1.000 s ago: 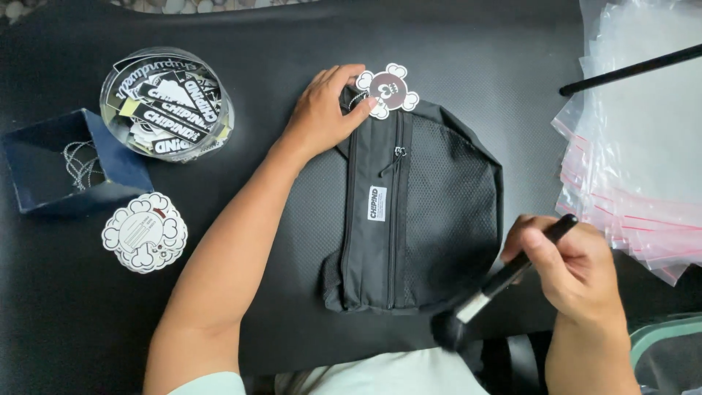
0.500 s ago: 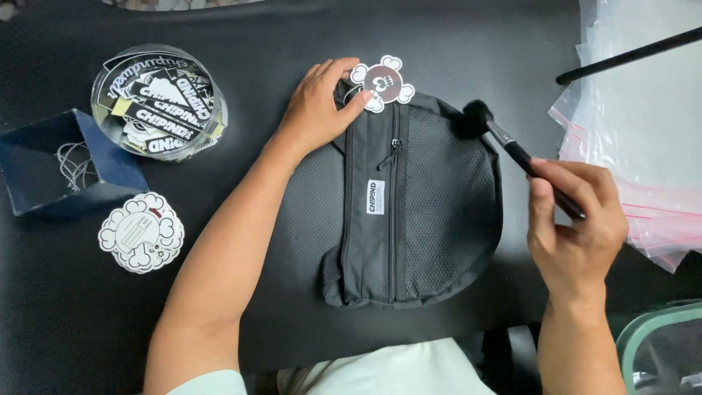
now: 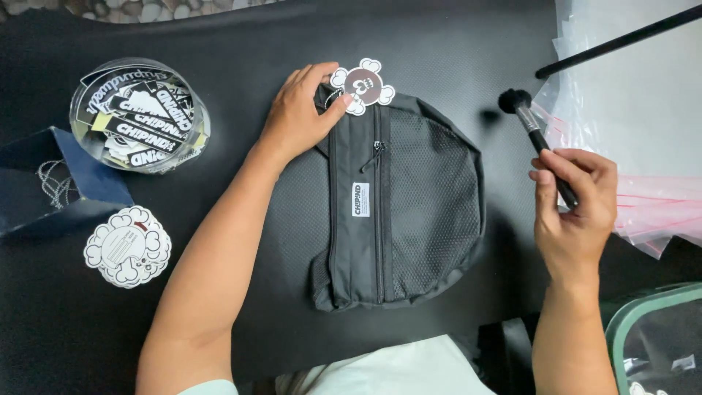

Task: Applying stickers to small bags and placing them into plastic sleeves for final packaging.

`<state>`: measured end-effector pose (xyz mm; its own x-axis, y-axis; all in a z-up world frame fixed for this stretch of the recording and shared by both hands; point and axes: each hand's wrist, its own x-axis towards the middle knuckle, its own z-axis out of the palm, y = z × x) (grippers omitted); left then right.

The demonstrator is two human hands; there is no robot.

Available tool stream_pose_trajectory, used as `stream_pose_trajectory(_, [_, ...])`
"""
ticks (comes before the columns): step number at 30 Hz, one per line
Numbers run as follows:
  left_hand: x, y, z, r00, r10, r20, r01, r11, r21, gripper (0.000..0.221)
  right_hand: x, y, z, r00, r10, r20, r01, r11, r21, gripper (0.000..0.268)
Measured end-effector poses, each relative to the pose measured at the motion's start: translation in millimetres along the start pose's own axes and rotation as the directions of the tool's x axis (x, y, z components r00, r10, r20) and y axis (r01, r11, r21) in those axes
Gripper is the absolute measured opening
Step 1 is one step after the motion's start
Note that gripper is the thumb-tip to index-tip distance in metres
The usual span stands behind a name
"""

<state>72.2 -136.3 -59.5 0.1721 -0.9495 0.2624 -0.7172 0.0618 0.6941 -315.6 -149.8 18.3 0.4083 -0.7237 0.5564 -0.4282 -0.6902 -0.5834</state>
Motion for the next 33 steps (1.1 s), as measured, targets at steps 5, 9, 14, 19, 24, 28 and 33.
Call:
stream_pose_trajectory(5, [-1.1, -2.6, 1.3, 1.0, 0.013, -0.016, -0.012, 1.0, 0.004, 0.047, -6.6, 14.3, 4.2, 1.0, -0.007, 0.021, 0.009, 0.997, -0.074, 0.017])
stream_pose_trajectory(9, [-0.1, -3.9, 2.3, 1.0, 0.018, -0.02, -0.018, 1.0, 0.01, 0.046, -11.1, 22.6, 2.3, 1.0, -0.001, 0.021, 0.004, 0.992, -0.124, 0.025])
stream_pose_trajectory(14, [0.0, -4.8, 1.9, 1.0, 0.026, -0.017, -0.026, 1.0, 0.012, 0.047, -18.9, 35.6, 1.4, 0.997, -0.024, 0.076, 0.046, 0.951, -0.305, 0.021])
stream_pose_trajectory(19, [0.2, -3.2, 1.4, 0.999, 0.039, -0.015, -0.039, 0.999, 0.008, 0.048, -31.4, -10.3, 16.0, 0.994, 0.025, 0.107, -0.005, 0.983, -0.183, 0.043])
stream_pose_trajectory(24, [-0.8, -2.1, 0.6, 0.999, 0.029, -0.021, -0.029, 1.0, -0.002, 0.047, -43.0, -19.2, 47.9, 0.829, 0.028, 0.558, 0.097, 0.976, -0.194, 0.067])
stream_pose_trajectory(28, [-0.9, 2.2, -1.5, 1.0, 0.023, 0.003, -0.023, 1.0, -0.005, 0.048, -41.5, -29.1, 36.8, 0.794, 0.093, 0.6, 0.09, 0.959, -0.268, 0.066])
stream_pose_trajectory(33, [-1.5, 8.1, -7.1, 1.0, -0.001, 0.027, 0.002, 1.0, -0.01, 0.047, -54.2, -34.1, 29.0, 0.837, -0.095, 0.54, 0.268, 0.93, -0.251, 0.071])
